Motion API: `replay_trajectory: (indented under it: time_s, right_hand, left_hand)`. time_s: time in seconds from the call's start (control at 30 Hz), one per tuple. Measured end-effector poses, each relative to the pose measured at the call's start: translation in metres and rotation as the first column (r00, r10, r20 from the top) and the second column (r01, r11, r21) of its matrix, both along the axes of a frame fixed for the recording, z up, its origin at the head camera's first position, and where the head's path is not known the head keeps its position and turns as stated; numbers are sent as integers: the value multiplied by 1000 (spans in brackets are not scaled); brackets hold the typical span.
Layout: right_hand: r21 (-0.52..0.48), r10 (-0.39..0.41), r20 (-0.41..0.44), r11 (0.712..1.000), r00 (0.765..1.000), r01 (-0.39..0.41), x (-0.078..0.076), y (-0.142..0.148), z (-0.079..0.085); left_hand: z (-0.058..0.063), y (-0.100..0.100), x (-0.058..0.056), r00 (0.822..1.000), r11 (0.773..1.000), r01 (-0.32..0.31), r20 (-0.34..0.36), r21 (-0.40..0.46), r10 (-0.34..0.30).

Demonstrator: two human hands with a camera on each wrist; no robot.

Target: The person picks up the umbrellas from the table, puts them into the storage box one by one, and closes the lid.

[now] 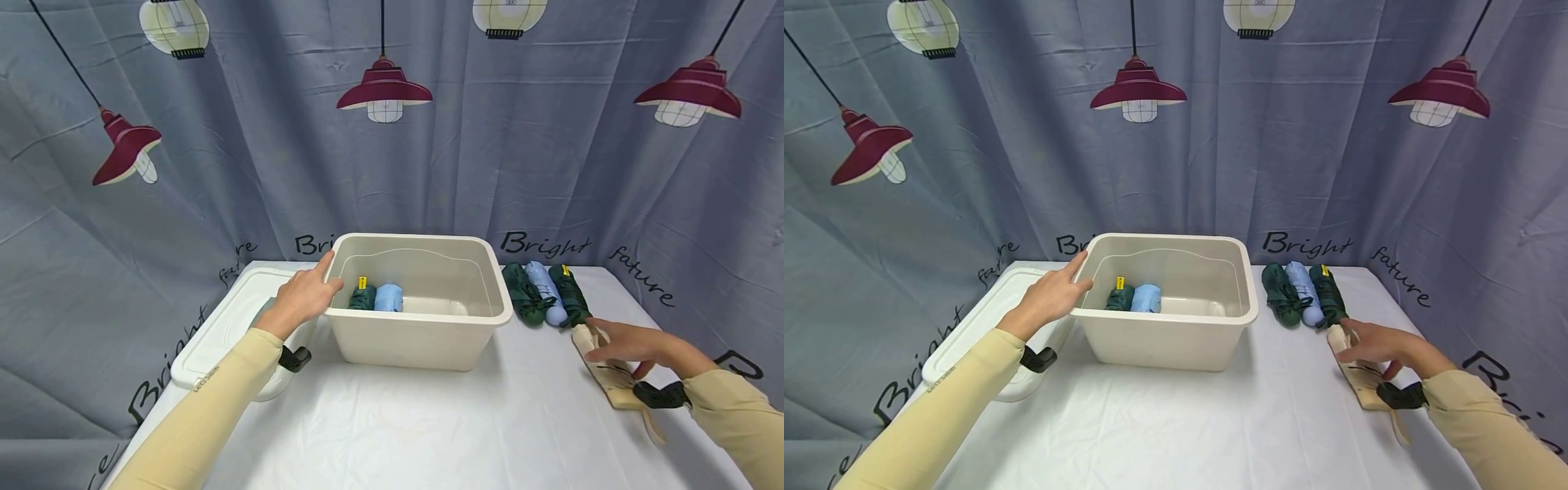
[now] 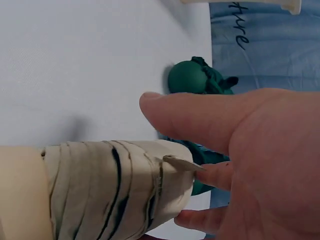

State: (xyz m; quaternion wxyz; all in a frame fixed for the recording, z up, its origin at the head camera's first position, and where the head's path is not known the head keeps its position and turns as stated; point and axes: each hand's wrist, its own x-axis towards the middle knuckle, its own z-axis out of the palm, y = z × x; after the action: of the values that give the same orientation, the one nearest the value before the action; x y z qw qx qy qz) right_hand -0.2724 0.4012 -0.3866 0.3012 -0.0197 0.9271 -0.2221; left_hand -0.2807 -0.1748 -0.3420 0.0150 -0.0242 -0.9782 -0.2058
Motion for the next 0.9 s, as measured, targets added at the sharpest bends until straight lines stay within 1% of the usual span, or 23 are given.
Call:
replay_trajectory:
  time_s: [0.17,0.43,0.57,0.73,0.9]
  right_hand:
    - [-18,-3,-5,1000,1000,3,2,1,-3]
    - [13,-13,-22,1000,1000,13,1,4,-14]
    - [16,-24,-32,1000,999,24,1,6,-20]
    - [-2,-43,-65,999,997,43,1,5,-25]
    - [-6,-42,-119,999,992,42,2,4,-27]
  left_hand:
    - [0,-1,0,1000,1000,1,-1,3,-1]
    - [-1,-1,-1,1000,1000,6,-8,-2,-7]
    - [-1,-1,0,1000,1000,3,2,-1,-3]
    - [-2,-1,0,1000,1000,2,0,-2,-2]
    - [-1,-1,0,1000,1000,2,-5,-1,-2]
